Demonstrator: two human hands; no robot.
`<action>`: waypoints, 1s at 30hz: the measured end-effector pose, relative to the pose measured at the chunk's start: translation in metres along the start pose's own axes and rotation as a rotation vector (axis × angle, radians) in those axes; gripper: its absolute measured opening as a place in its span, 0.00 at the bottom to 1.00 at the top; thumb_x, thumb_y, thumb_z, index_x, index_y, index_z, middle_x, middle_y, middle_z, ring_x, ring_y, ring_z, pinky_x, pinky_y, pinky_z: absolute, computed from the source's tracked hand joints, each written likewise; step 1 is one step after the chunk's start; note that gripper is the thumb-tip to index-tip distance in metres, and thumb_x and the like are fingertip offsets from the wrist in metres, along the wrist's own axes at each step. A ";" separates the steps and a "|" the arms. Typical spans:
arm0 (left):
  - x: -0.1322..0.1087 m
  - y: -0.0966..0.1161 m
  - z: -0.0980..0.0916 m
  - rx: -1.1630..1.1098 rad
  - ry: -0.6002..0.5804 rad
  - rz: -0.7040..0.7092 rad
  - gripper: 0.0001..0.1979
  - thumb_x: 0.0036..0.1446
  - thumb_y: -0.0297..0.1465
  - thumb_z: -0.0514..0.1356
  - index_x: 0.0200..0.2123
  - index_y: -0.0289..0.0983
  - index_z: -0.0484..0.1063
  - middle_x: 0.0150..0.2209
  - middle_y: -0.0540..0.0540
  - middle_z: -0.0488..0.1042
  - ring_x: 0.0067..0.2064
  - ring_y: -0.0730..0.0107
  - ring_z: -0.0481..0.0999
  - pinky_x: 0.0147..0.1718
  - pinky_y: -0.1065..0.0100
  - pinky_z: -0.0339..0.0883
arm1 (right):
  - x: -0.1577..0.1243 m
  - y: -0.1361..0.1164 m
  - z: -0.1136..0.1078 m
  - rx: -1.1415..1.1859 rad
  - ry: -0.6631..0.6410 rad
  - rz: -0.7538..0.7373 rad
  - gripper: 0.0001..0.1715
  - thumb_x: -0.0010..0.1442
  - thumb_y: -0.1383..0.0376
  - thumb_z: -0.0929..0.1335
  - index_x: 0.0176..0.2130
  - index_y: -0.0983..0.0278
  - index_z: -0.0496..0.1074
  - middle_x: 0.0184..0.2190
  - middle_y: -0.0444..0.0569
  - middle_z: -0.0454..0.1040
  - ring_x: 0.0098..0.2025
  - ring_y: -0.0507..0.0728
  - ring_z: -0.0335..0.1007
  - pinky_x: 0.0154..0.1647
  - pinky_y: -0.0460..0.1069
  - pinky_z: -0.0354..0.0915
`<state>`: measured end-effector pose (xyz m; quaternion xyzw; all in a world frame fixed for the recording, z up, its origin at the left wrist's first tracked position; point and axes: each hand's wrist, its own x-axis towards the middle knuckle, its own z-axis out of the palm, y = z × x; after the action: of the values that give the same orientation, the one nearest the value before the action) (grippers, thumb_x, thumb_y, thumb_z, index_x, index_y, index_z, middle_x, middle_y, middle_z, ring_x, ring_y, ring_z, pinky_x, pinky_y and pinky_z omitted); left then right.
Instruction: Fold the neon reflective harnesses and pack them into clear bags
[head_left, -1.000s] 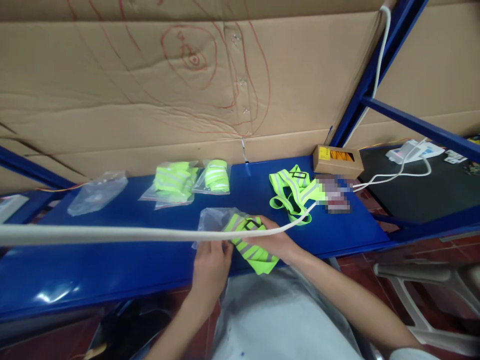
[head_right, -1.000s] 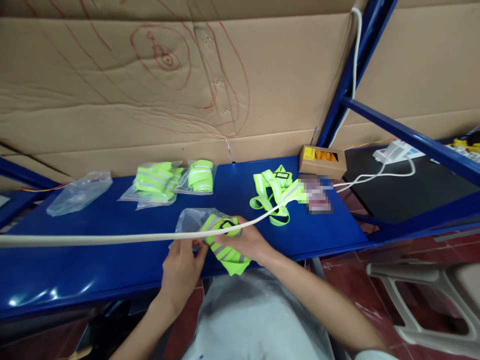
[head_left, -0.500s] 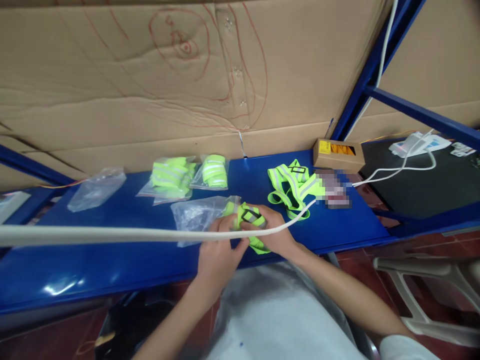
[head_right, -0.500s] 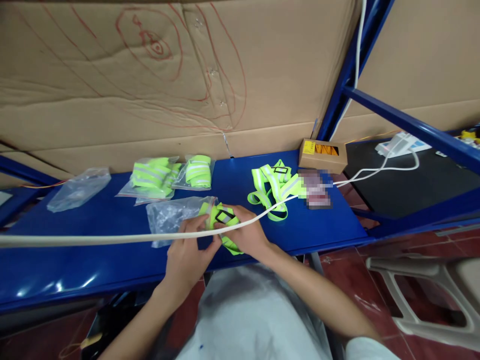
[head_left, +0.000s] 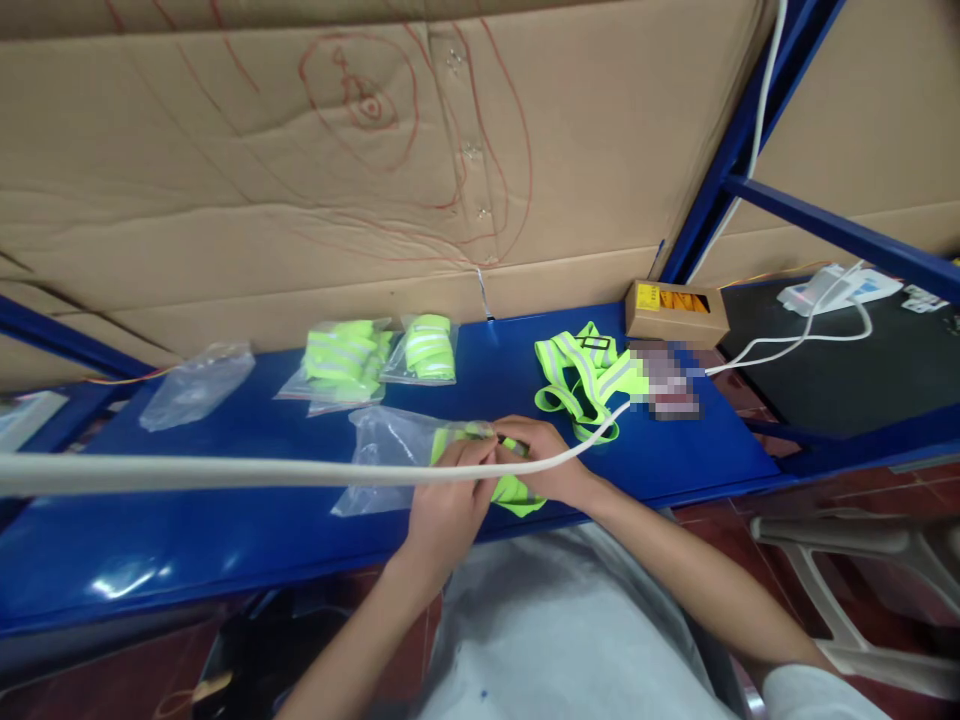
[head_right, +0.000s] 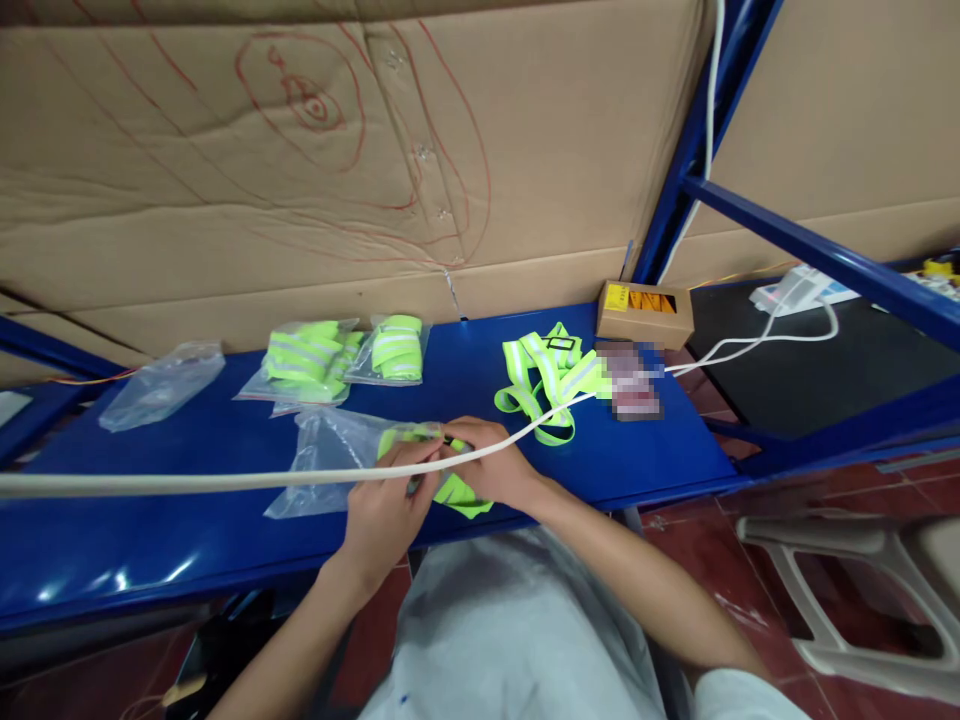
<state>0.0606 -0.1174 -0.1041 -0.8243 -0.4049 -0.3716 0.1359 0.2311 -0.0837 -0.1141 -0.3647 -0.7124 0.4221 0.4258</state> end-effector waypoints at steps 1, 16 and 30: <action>-0.004 0.000 0.001 0.022 -0.006 0.034 0.11 0.67 0.26 0.59 0.52 0.35 0.75 0.42 0.42 0.83 0.44 0.62 0.84 0.45 0.66 0.76 | 0.001 0.004 0.002 0.050 0.071 0.076 0.15 0.66 0.56 0.67 0.39 0.64 0.78 0.41 0.51 0.80 0.43 0.59 0.75 0.46 0.52 0.69; -0.030 0.013 0.012 -0.409 0.010 -0.251 0.09 0.68 0.24 0.56 0.48 0.37 0.74 0.42 0.44 0.80 0.44 0.66 0.81 0.47 0.66 0.74 | -0.009 -0.010 0.020 0.103 0.583 0.164 0.22 0.71 0.57 0.58 0.48 0.61 0.77 0.49 0.52 0.77 0.52 0.59 0.71 0.56 0.53 0.64; -0.041 0.027 0.009 -0.422 -0.098 -0.224 0.26 0.62 0.34 0.65 0.61 0.36 0.66 0.54 0.36 0.73 0.57 0.55 0.75 0.56 0.57 0.73 | 0.005 -0.014 0.001 0.252 0.690 0.275 0.20 0.63 0.55 0.65 0.23 0.61 0.64 0.22 0.41 0.63 0.26 0.52 0.59 0.28 0.47 0.58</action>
<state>0.0698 -0.1532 -0.1373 -0.8015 -0.4134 -0.4201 -0.1014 0.2263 -0.0843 -0.0998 -0.5220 -0.4143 0.4120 0.6214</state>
